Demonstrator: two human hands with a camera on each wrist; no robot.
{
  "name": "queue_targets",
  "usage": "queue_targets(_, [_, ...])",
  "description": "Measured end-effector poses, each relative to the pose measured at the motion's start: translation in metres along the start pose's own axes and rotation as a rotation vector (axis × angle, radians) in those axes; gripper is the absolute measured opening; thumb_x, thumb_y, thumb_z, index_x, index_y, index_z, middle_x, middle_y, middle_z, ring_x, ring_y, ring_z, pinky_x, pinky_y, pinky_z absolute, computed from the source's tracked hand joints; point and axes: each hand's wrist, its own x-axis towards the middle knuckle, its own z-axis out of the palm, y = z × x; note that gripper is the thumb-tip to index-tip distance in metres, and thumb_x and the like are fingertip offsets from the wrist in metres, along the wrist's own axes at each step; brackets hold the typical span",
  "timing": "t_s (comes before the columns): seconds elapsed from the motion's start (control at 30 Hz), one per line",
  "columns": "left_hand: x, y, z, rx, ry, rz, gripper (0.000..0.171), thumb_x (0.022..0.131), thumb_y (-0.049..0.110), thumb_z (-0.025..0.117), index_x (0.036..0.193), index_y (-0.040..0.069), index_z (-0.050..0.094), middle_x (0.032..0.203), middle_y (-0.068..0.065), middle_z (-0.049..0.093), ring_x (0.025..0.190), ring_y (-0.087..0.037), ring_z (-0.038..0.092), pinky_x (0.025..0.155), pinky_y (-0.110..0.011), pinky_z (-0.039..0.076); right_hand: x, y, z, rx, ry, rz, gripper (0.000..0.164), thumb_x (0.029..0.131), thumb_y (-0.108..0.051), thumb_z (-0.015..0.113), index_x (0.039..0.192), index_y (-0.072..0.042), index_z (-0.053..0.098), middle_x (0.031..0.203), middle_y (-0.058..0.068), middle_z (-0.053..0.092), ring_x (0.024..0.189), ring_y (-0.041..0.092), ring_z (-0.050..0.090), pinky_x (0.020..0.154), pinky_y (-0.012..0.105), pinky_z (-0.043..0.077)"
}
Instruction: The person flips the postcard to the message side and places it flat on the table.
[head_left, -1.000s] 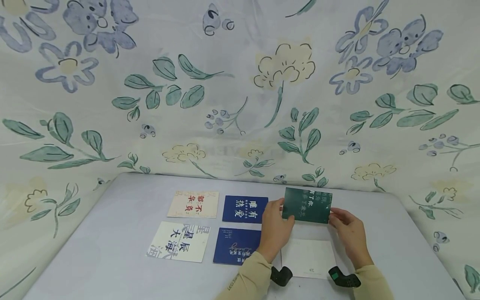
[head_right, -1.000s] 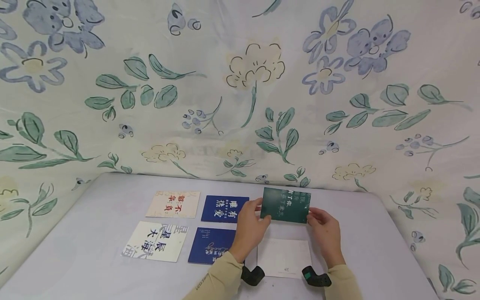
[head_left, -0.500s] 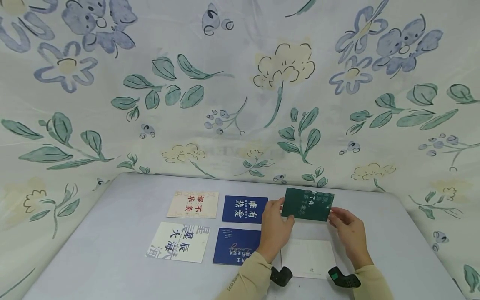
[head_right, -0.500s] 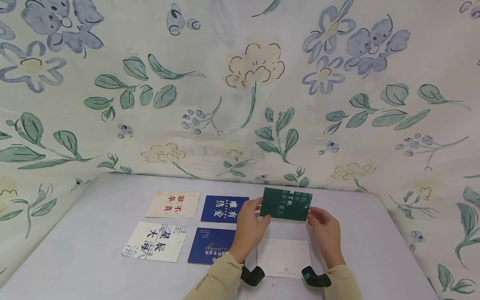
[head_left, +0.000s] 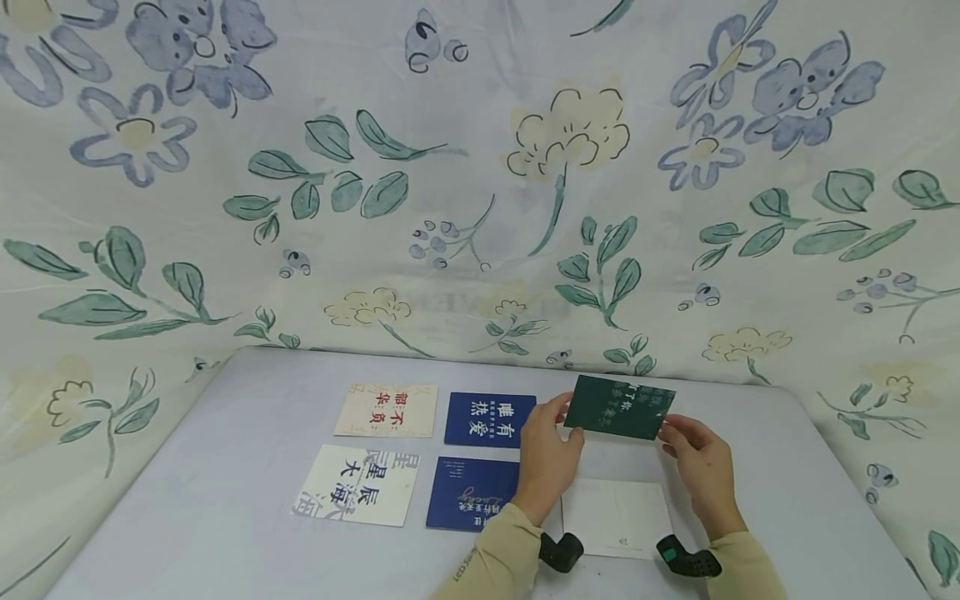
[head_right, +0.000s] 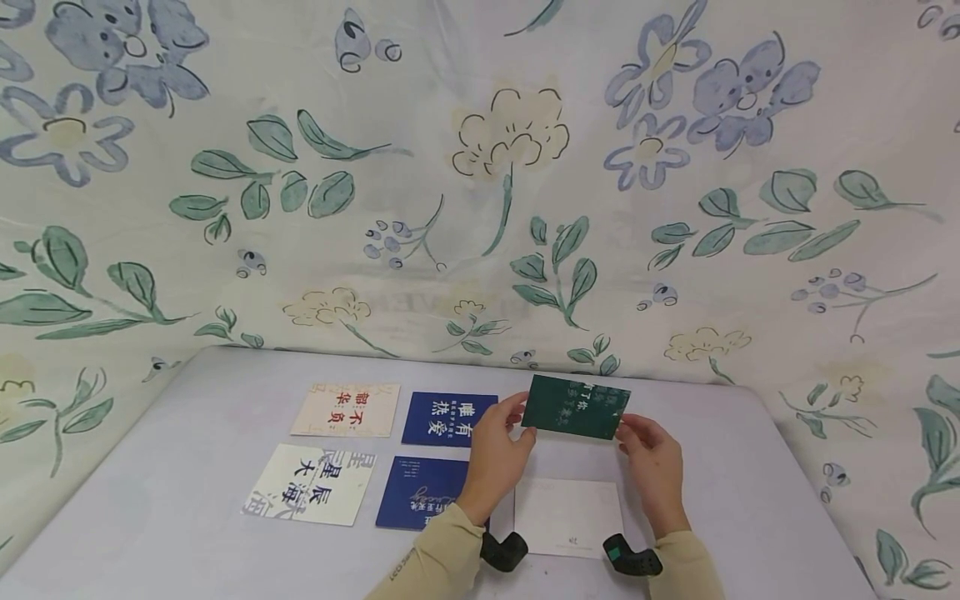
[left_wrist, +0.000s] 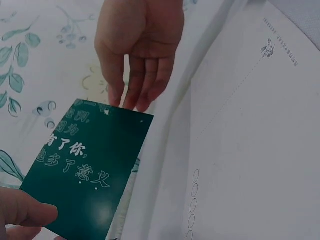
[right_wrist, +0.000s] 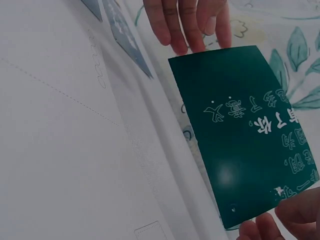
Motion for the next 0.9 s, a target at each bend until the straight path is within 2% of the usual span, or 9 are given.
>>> queue_targets(0.13, [0.0003,-0.0014,-0.0005,-0.005,-0.009,-0.024,0.044,0.082,0.005,0.065,0.124,0.014,0.058,0.107,-0.007,0.061,0.099,-0.02,0.057,0.082,-0.033,0.048,-0.0004,-0.0004,0.0004,0.019,0.001,0.005,0.03,0.096,-0.022,0.05,0.12,-0.005,0.057,0.114,0.013,0.06,0.088,0.002,0.059,0.074,0.011,0.048])
queue_targets(0.4, [0.0005,-0.0023,-0.0013,-0.03,0.002,0.005,0.041,0.082,0.003,0.065,0.121,0.012,0.06,0.106,-0.009,0.061,0.1,-0.024,0.058,0.086,-0.036,0.048,-0.0006,-0.0004,0.0013,0.041,-0.003,0.02,0.03,0.097,-0.023,0.049,0.119,-0.003,0.056,0.112,0.014,0.06,0.089,0.004,0.059,0.075,0.012,0.048])
queue_targets(0.9, [0.0008,-0.0045,0.0023,-0.073,0.026,0.019,0.033,0.083,0.002,0.063,0.117,0.005,0.061,0.109,-0.01,0.062,0.103,-0.019,0.058,0.089,-0.03,0.047,0.001,0.0002,-0.0017,0.154,-0.018,0.058,0.034,0.096,-0.026,0.049,0.12,-0.002,0.054,0.107,0.007,0.061,0.086,-0.001,0.059,0.076,0.013,0.049])
